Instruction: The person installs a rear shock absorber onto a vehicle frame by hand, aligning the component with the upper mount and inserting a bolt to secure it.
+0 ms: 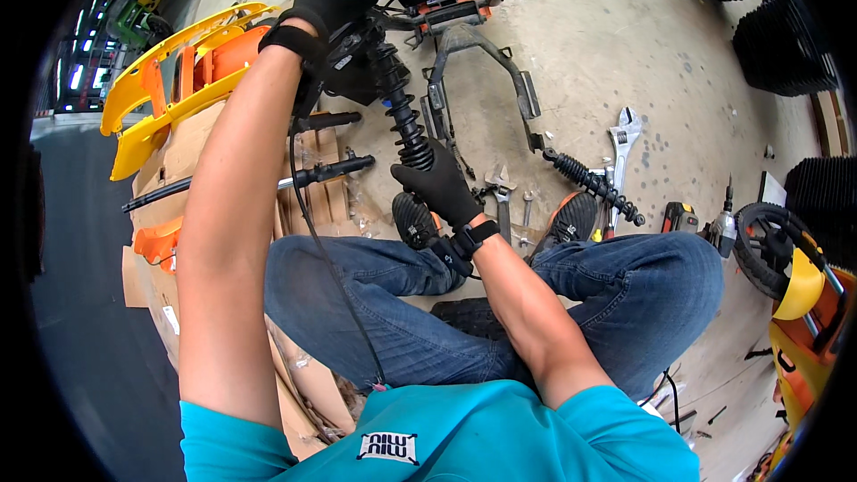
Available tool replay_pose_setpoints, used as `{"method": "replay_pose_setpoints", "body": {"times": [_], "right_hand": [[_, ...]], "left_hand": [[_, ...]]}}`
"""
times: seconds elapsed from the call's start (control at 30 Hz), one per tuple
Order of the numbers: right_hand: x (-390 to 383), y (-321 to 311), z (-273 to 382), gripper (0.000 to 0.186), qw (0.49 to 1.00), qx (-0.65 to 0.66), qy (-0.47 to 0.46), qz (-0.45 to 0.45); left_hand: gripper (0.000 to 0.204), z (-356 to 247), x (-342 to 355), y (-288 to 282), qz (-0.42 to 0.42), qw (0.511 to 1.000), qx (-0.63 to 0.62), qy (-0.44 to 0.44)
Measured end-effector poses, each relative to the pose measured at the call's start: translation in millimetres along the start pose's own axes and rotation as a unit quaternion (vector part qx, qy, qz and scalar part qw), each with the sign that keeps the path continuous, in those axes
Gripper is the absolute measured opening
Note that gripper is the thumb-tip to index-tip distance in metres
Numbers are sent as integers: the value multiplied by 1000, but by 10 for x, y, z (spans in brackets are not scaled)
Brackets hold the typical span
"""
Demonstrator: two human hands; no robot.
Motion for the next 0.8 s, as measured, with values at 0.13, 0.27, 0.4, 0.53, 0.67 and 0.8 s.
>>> {"method": "replay_pose_setpoints", "body": {"times": [0.13, 0.27, 0.4, 0.53, 0.67, 0.8], "right_hand": [[11, 0, -27, 38, 1000, -12, -10, 2], [-3, -9, 24, 36, 1000, 12, 18, 8], [-56, -240, -236, 38, 999, -40, 32, -8], [-260, -439, -436, 38, 995, -88, 11, -44], [-427, -843, -623, 42, 971, -194, 41, -136], [-572, -1294, -801, 50, 916, -343, 6, -206]], "left_hand": [[65, 14, 27, 12, 4, 1000, 22, -4], [66, 24, 6, 16, -14, 999, 31, 0], [57, -35, 44, 38, -2, 999, 29, 12], [58, 283, 55, 220, -89, 992, 40, 82], [59, 225, 90, 217, -41, 998, -5, 38], [50, 196, 7, 198, -118, 988, -18, 95]]}}
Point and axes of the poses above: each hand's wrist, its own x-axis towards the middle knuckle, its own y-axis out of the palm, z = x × y, the point moved 3 cm from there along x, towards the middle knuckle, and after that the axes turned 3 degrees about -y, right-handed, at the moved point
